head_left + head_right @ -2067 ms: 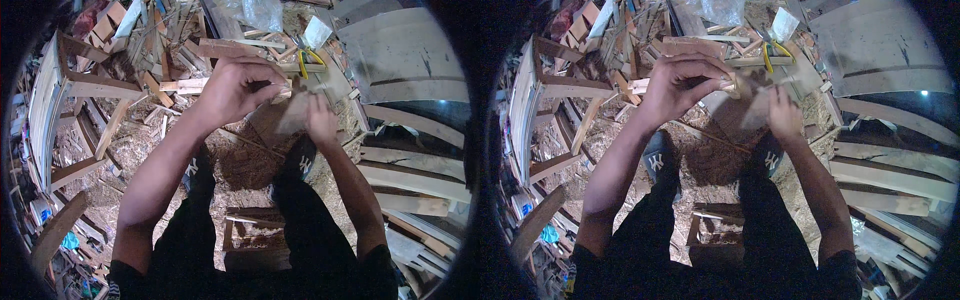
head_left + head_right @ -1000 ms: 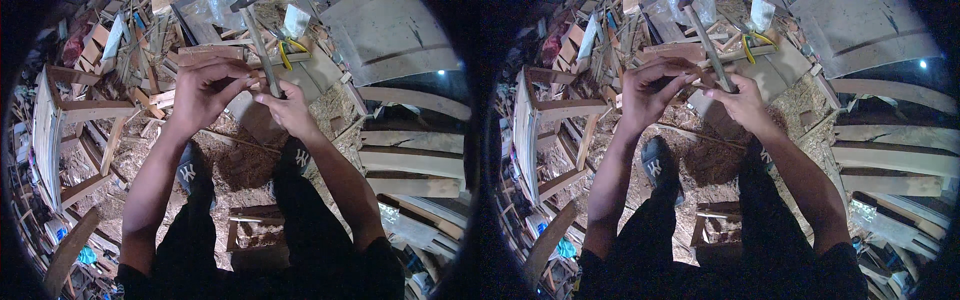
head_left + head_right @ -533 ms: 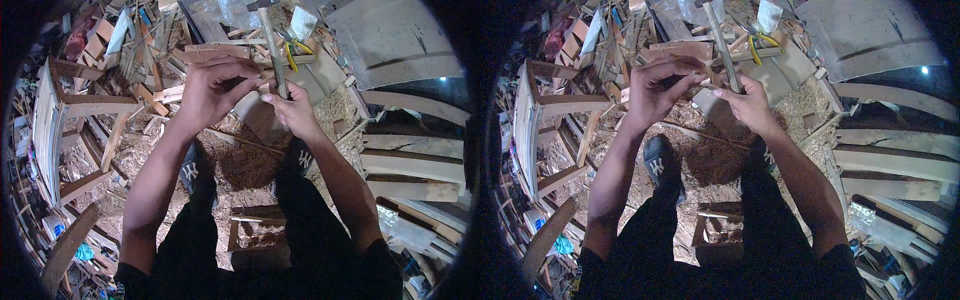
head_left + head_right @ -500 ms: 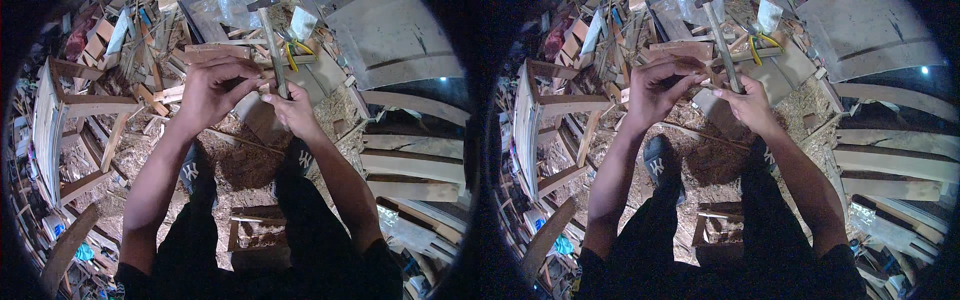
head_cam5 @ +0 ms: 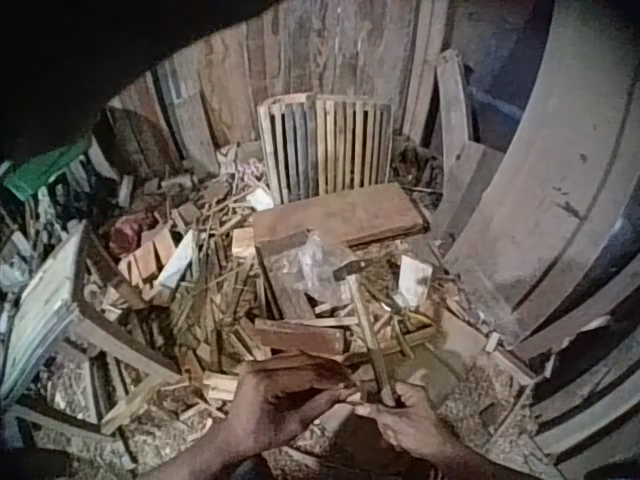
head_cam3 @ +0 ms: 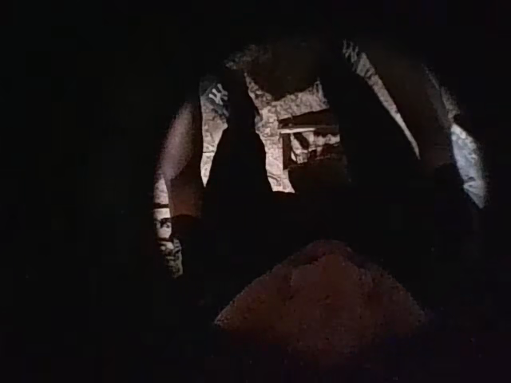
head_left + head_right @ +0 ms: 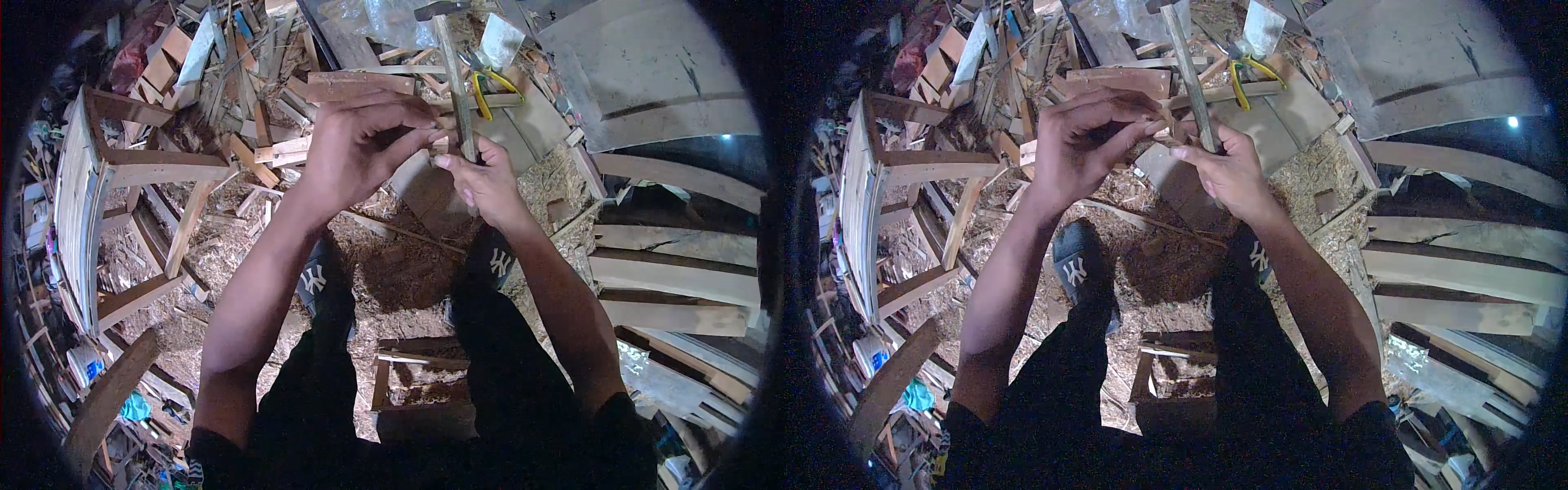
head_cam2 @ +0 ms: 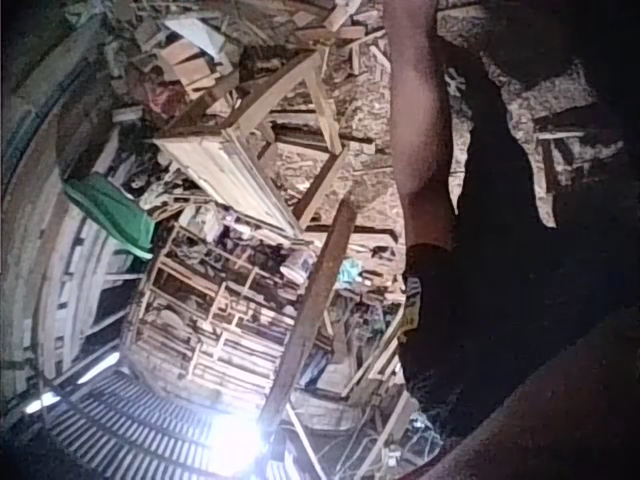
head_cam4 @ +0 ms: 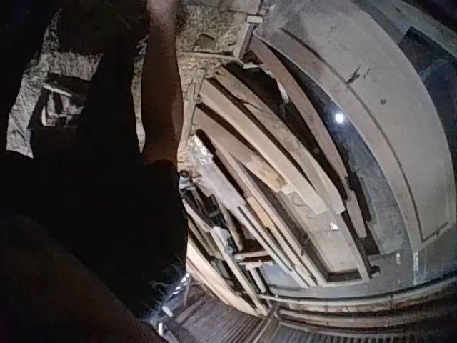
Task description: The person uses a hammer to drive a small piece of wood into a joint on a wooden frame and then uses pliers to remove a nail from a separate piece of wood.
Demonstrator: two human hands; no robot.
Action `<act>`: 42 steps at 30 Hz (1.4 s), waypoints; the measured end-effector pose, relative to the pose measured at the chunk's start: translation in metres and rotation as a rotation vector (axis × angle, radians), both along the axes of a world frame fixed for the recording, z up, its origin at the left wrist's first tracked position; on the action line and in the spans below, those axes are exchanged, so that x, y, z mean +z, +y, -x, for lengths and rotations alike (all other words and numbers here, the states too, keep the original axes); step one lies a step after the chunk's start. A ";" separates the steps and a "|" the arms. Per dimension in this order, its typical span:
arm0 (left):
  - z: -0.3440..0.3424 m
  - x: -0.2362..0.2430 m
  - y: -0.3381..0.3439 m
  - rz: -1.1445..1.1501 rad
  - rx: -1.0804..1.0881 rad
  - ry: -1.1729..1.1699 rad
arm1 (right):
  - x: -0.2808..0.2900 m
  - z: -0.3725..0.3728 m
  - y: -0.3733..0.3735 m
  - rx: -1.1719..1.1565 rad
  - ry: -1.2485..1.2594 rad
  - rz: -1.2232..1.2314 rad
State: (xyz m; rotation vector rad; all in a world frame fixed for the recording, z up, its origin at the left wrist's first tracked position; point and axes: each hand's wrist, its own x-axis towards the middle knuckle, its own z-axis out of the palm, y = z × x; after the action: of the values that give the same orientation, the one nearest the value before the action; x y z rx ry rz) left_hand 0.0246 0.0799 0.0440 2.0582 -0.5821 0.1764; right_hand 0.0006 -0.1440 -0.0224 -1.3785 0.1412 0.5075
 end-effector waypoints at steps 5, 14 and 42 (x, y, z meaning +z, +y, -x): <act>0.000 -0.002 -0.001 0.007 -0.017 -0.075 | 0.000 -0.001 -0.004 0.022 0.000 0.010; 0.006 0.000 0.001 0.034 0.008 0.020 | 0.045 0.021 -0.047 -0.001 -0.121 0.360; 0.002 0.002 0.003 0.101 -0.053 0.014 | 0.202 0.057 -0.092 0.424 -0.981 1.134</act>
State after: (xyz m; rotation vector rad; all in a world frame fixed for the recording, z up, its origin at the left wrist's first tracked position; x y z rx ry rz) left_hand 0.0224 0.0833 0.0456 1.9427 -0.6067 0.1576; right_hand -0.0565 -0.2359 0.1796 -2.6435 -0.7961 -0.0134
